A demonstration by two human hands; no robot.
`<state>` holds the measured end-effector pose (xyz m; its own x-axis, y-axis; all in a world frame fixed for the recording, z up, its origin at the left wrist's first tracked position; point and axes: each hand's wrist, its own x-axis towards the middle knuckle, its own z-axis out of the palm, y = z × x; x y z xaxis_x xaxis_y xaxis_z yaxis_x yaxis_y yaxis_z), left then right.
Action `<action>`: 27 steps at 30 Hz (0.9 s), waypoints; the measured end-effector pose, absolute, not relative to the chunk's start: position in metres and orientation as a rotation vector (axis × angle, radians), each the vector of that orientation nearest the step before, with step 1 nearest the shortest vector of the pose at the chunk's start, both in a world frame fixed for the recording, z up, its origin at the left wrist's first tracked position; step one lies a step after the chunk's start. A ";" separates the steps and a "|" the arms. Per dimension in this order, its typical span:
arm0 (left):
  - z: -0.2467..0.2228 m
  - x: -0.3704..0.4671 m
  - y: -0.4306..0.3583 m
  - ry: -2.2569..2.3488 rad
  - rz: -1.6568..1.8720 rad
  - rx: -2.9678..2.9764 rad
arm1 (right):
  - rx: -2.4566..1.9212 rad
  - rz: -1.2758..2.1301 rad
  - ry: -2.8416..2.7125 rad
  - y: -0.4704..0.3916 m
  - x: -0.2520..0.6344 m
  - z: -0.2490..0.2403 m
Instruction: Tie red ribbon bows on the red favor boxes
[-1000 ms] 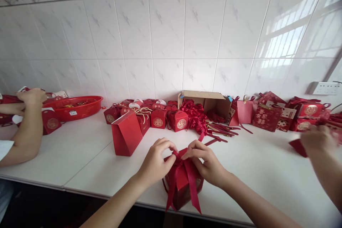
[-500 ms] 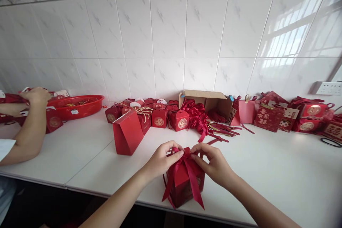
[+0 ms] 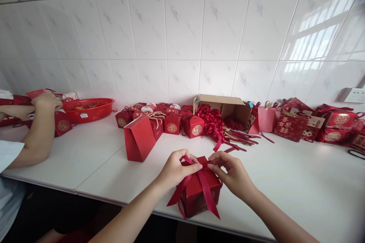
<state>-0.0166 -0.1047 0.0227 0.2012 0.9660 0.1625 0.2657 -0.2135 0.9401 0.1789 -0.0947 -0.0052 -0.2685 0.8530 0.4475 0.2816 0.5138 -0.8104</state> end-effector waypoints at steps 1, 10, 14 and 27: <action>0.023 -0.017 -0.105 1.180 1.063 1.632 | -0.943 0.771 -1.797 -0.094 0.180 -0.006; 0.019 -0.024 -0.101 1.070 0.998 1.650 | -0.903 0.928 -1.707 -0.095 0.188 -0.004; 0.025 -0.024 -0.105 1.083 0.946 1.690 | -0.914 0.970 -1.668 -0.093 0.185 0.000; 0.009 -0.019 -0.104 1.086 1.083 1.708 | -0.749 1.290 -1.337 -0.091 0.184 -0.008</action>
